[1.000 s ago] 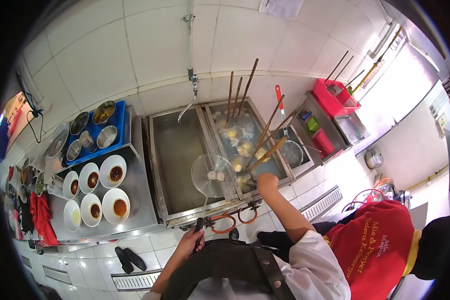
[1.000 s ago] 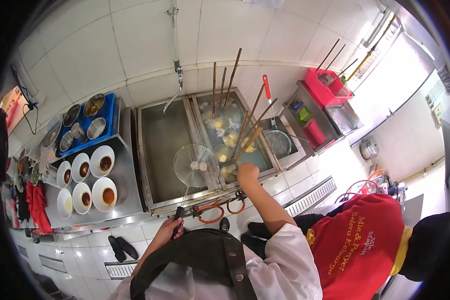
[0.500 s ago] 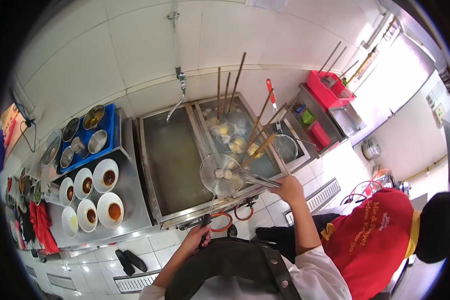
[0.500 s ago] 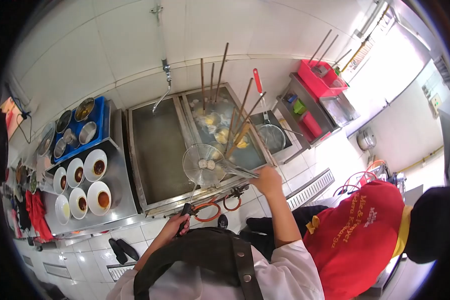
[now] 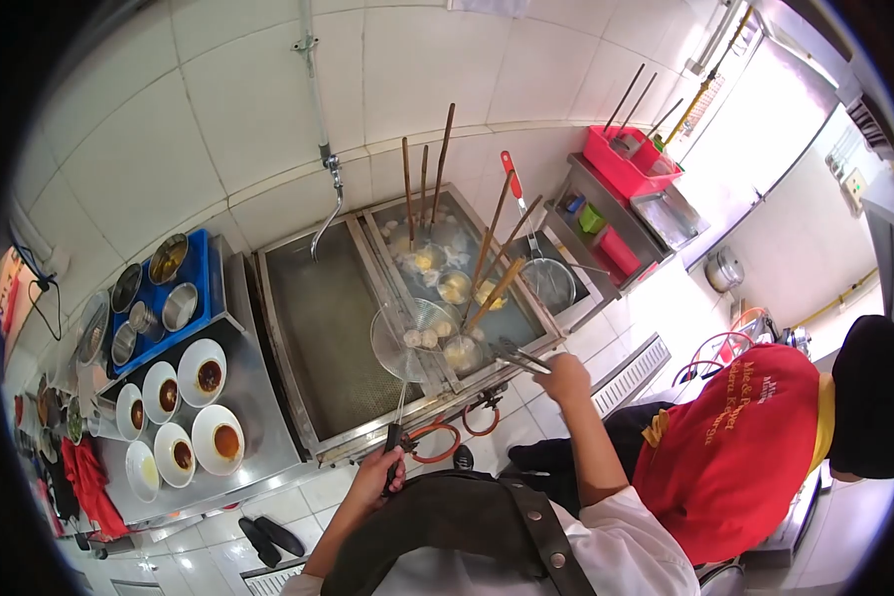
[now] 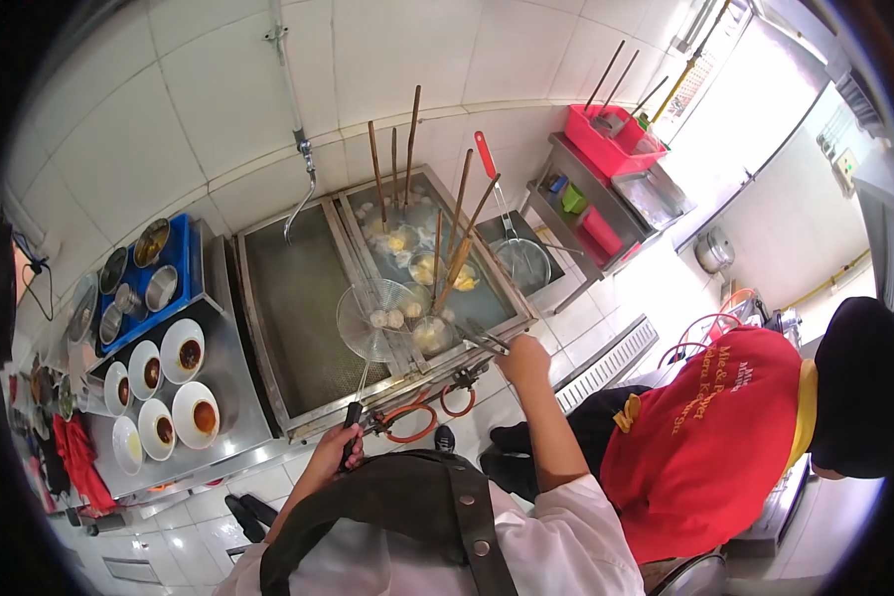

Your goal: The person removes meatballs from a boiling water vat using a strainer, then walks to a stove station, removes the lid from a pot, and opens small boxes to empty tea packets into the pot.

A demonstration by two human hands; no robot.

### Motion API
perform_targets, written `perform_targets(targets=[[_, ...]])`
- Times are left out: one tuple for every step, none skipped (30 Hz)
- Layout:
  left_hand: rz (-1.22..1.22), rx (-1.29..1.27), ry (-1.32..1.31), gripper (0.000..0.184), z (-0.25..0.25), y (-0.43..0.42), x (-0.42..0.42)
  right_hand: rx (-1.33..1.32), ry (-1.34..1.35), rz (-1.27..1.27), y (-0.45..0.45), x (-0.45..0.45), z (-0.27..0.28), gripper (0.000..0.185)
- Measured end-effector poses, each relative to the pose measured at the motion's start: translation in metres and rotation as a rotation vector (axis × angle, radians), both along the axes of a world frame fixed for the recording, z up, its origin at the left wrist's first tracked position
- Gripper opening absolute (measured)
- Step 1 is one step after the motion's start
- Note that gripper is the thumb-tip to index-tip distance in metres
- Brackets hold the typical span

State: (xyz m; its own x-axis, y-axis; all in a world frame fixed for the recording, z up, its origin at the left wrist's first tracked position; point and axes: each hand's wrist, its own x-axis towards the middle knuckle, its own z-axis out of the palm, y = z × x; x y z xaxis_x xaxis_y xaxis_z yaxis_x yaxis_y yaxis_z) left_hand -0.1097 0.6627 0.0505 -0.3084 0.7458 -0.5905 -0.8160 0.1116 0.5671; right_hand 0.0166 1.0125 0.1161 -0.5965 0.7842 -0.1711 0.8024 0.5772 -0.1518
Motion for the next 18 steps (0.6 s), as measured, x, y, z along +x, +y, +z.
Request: perform_targets(targets=[[0.009, 0.011, -0.007, 0.021, 0.001, -0.001, -0.001, 0.069, -0.004, 0.065, 0.000, -0.008, -0.021, 0.023], [0.010, 0.003, 0.003, 0.020, 0.003, -0.001, -0.002, 0.138, -0.009, 0.132, 0.002, -0.017, -0.041, 0.017], [0.012, -0.007, 0.015, 0.020, 0.005, -0.001, -0.003, 0.152, -0.024, 0.177, -0.002, -0.026, -0.049, 0.015], [0.017, -0.016, 0.026, 0.020, 0.007, -0.002, -0.003, 0.167, -0.039, 0.223, -0.006, -0.037, -0.053, 0.013], [0.019, -0.017, 0.028, 0.020, 0.009, -0.003, -0.004, 0.180, -0.056, 0.271, -0.010, -0.047, -0.058, 0.012], [0.022, -0.017, 0.031, 0.019, 0.011, -0.004, -0.004, 0.225, -0.060, 0.310, -0.013, -0.054, -0.064, 0.012], [0.025, -0.015, 0.036, 0.019, 0.012, -0.004, -0.005, 0.272, -0.063, 0.349, -0.016, -0.061, -0.072, 0.013], [0.030, -0.022, 0.039, 0.019, 0.012, -0.004, -0.004, 0.318, -0.067, 0.388, -0.017, -0.064, -0.081, 0.013], [0.037, -0.029, 0.042, 0.019, 0.012, -0.005, -0.003, 0.331, -0.083, 0.434, -0.015, -0.068, -0.090, 0.016], [0.046, -0.034, 0.044, 0.019, 0.011, -0.005, -0.001, 0.347, -0.108, 0.447, -0.012, -0.071, -0.095, 0.017], [0.043, -0.034, 0.067, 0.019, 0.010, -0.005, 0.000, 0.364, -0.135, 0.461, -0.010, -0.074, -0.100, 0.019], [0.040, -0.036, 0.090, 0.019, 0.008, -0.005, 0.001, 0.379, -0.161, 0.476, -0.008, -0.077, -0.105, 0.020], [0.037, -0.037, 0.113, 0.019, 0.007, -0.006, 0.002, 0.376, -0.168, 0.509, -0.005, -0.079, -0.108, 0.020], [0.040, -0.037, 0.114, 0.019, 0.008, -0.007, 0.003, 0.372, -0.177, 0.540, -0.001, -0.079, -0.110, 0.021], [0.040, -0.035, 0.116, 0.019, 0.009, -0.007, 0.005, 0.369, -0.187, 0.569, 0.004, -0.077, -0.113, 0.021], [0.039, -0.032, 0.119, 0.019, 0.009, -0.007, 0.006, 0.388, -0.158, 0.607, 0.007, -0.073, -0.117, 0.020], [0.039, -0.040, 0.123, 0.019, 0.009, -0.006, 0.006, 0.407, -0.129, 0.647, 0.011, -0.069, -0.119, 0.019], [0.039, -0.048, 0.128, 0.019, 0.009, -0.005, 0.006, 0.427, -0.098, 0.686, 0.015, -0.066, -0.120, 0.019]])
